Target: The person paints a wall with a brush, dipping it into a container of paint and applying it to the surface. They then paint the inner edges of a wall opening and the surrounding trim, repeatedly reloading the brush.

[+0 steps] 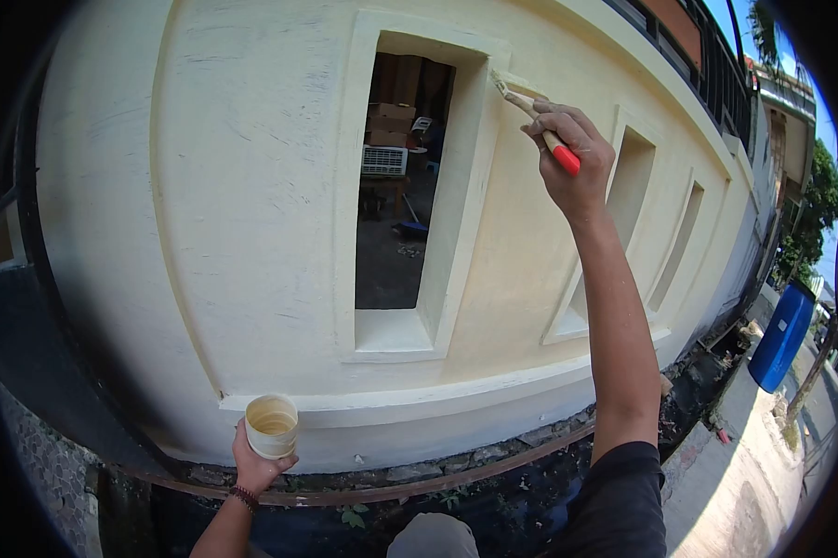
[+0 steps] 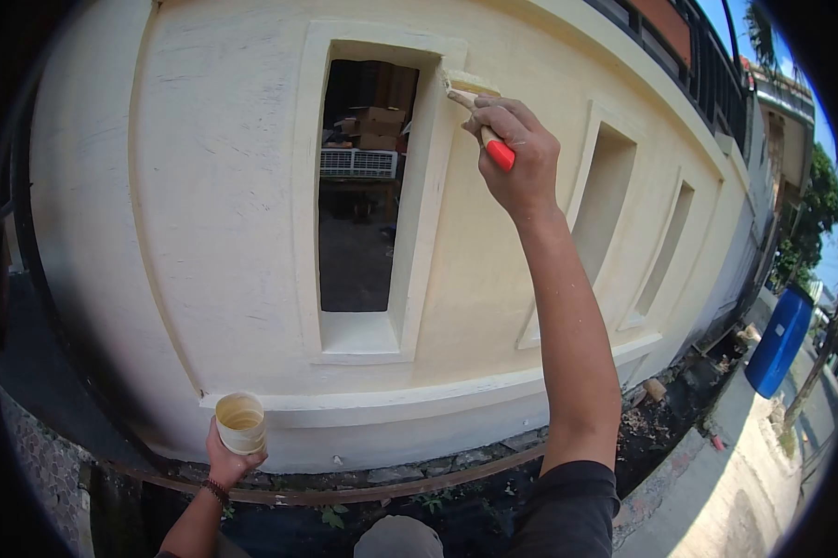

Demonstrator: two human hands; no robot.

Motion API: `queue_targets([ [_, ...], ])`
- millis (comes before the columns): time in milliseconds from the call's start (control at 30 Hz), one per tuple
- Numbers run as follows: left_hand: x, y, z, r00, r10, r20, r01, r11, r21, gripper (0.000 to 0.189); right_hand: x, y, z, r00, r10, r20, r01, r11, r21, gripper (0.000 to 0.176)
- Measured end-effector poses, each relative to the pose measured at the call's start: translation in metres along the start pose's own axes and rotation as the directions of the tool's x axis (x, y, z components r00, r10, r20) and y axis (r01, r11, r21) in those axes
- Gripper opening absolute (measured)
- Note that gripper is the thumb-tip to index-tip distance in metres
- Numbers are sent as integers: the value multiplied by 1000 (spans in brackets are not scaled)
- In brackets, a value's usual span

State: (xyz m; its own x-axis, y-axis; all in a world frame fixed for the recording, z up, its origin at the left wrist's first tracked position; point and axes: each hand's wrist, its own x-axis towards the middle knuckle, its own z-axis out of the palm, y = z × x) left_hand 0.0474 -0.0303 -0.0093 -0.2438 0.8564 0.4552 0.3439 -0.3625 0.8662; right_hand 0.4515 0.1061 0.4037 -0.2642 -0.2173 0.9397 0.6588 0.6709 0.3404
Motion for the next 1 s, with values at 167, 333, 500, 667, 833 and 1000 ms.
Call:
queue_targets([
  [167,-1,3,1,1000,6,-10,-6,1000,9,88,44,32,24,973,-145,-177,132,988,-84,18],
  [333,-2,4,-4,999,22,-29,-21,999,46,89,9,33,40,992,-94,-86,88,993,-80,20],
  [500,-1,-1,-7,1000,-7,-22,7,1000,20,88,-57,16,39,998,-50,42,54,994,-93,21],
  [667,0,3,-5,1000,-5,-30,6,999,32,86,-43,21,30,993,-98,-59,93,993,-78,23],
  [833,0,-1,-1,999,-25,-23,25,1000,-5,83,-6,35,41,994,-111,9,111,979,-172,23],
  [1000,1,1,-1,999,-6,-35,6,1000,14,83,-53,26,52,990,-96,106,118,968,-221,18],
])
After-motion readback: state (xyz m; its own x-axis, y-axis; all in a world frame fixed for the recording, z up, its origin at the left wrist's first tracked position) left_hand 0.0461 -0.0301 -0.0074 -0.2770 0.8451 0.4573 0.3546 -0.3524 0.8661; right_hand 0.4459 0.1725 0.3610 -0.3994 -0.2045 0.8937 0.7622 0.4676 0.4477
